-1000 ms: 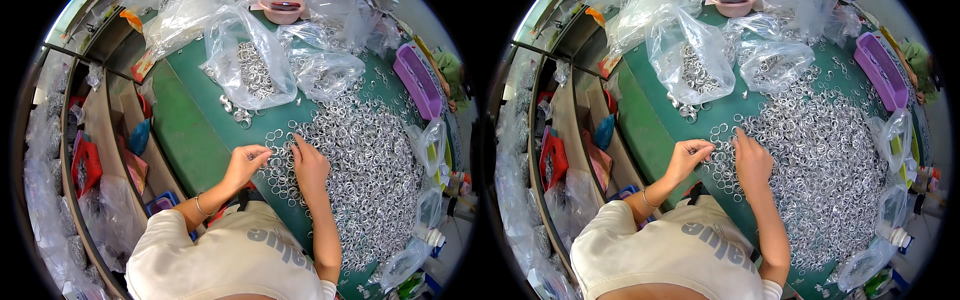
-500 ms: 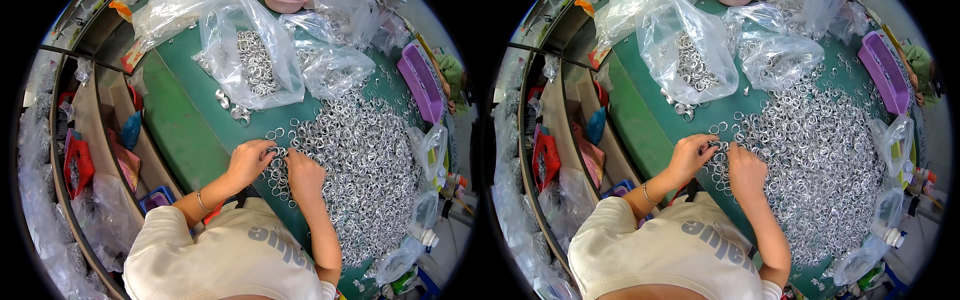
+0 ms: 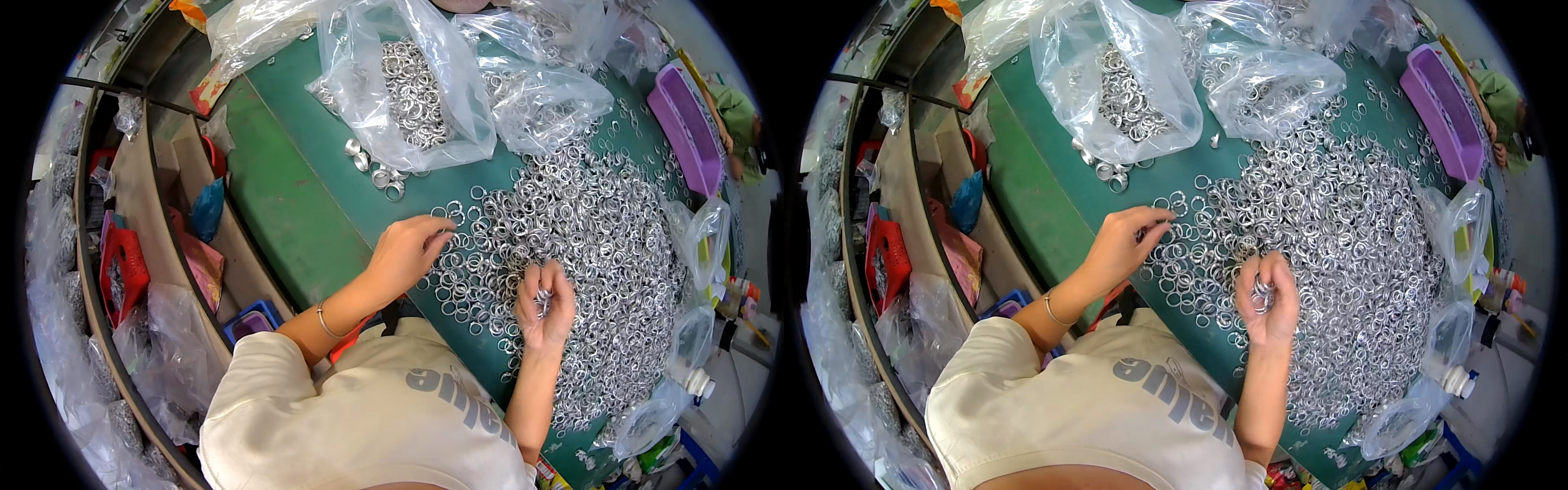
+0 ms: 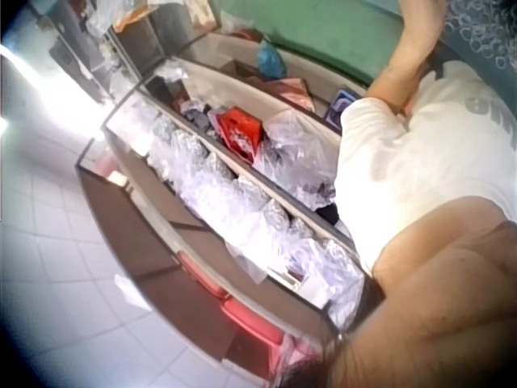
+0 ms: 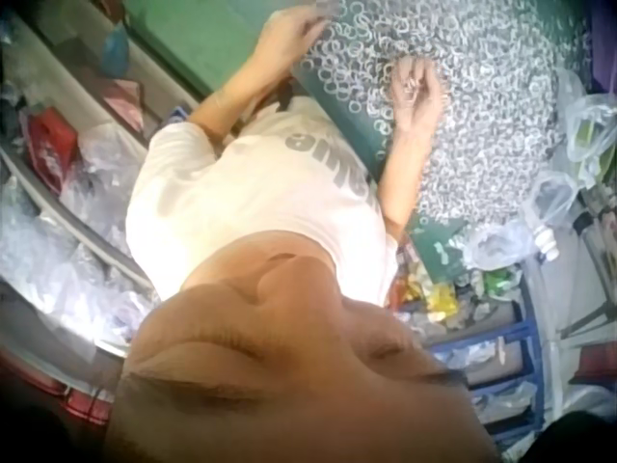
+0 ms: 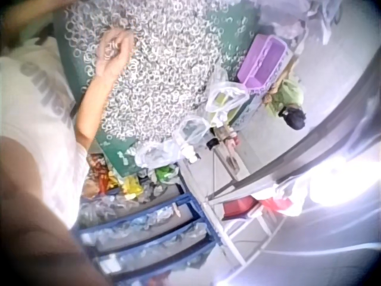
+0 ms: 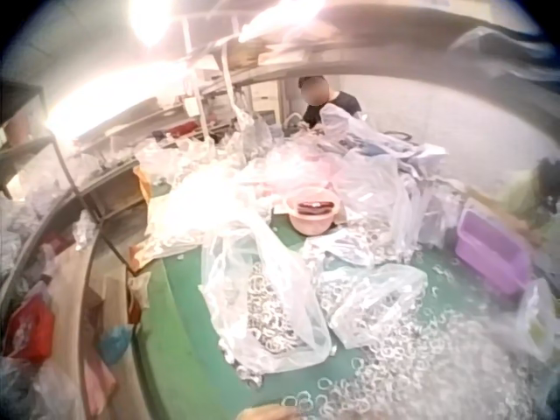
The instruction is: The person sorts metal rings by hand on a green workbench, picking up individual rings from a large pile and moving them into a smaller group while occasionally handling a small stack of rings.
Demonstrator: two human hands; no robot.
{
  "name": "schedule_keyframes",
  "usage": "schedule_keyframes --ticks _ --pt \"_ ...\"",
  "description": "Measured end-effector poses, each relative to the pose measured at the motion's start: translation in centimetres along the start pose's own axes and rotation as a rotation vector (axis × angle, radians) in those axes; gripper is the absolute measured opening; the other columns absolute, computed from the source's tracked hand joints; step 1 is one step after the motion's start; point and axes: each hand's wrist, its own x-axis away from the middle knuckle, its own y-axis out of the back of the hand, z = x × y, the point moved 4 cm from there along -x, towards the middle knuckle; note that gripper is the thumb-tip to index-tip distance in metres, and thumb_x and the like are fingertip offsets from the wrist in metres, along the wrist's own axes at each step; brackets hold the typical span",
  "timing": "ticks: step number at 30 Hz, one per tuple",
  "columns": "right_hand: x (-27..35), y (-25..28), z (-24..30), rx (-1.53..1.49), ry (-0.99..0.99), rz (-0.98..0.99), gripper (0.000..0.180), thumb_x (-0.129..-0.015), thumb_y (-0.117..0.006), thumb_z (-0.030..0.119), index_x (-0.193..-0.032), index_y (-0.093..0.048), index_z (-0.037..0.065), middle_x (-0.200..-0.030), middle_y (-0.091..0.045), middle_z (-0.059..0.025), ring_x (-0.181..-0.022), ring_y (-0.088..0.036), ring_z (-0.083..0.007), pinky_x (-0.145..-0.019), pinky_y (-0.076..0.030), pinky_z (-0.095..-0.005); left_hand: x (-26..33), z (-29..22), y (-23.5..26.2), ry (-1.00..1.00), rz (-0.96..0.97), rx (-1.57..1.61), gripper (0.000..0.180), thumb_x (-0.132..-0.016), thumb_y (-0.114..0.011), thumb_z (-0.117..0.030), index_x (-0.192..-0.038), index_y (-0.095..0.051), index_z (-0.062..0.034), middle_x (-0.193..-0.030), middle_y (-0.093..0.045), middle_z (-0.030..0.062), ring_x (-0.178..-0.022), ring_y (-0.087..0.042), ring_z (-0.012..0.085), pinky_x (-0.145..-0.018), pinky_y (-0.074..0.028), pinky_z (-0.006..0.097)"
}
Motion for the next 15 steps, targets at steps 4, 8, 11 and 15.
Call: schedule_keyframes --ticks 4,8,11,15 --pt "0.4 0.7 -1.1 0.274 -0.085 -0.155 0.018 -0.091 -0.049 0.011 -0.106 -0.056 0.004 -0.061 -0.046 -0.0065 -0.041 -0.042 -0.0113 -0.034 -0.033 -0.0215 1.7 0.1 0.2 -0.014 0.138 0.027 0.018 -0.077 -0.067 -0.002 -0.094 -0.066 -0.0027 -0.073 -0.056 0.0101 -0.058 -0.053 0.0209 -0.053 -0.042 0.031" --pt "0.4 -3.0 -3.1 1.797 0.366 0.09 0.01 -0.083 -0.058 0.006 -0.092 -0.063 0.004 -0.065 -0.053 -0.0073 -0.053 -0.055 -0.0207 -0.048 -0.045 -0.03 2.8 -0.5 -0.3 -0.09 0.208 -0.059 0.017 -0.074 -0.068 -0.001 -0.091 -0.066 -0.003 -0.073 -0.055 0.0088 -0.059 -0.053 0.0223 -0.053 -0.043 0.032" --pt "0.2 -2.8 -5.2 2.127 0.412 0.107 0.013 -0.078 -0.065 0.006 -0.09 -0.063 0.003 -0.069 -0.058 -0.0075 -0.054 -0.054 -0.0259 -0.05 -0.045 -0.0313 2.9 -0.6 -0.3 -0.078 0.177 -0.047 0.015 -0.074 -0.069 -0.001 -0.089 -0.066 -0.0032 -0.074 -0.054 0.0083 -0.06 -0.053 0.0233 -0.053 -0.043 0.032" --pt "0.4 -2.1 -2.8 1.604 0.318 0.002 0.013 -0.075 -0.064 -0.002 -0.088 -0.062 0.001 -0.081 -0.061 -0.0085 -0.059 -0.056 -0.0174 -0.057 -0.045 -0.0282 2.7 -0.6 -0.3 -0.044 0.176 -0.005 0.017 -0.073 -0.069 -0.001 -0.089 -0.066 -0.0041 -0.074 -0.054 0.0079 -0.06 -0.054 0.0245 -0.053 -0.043 0.032"
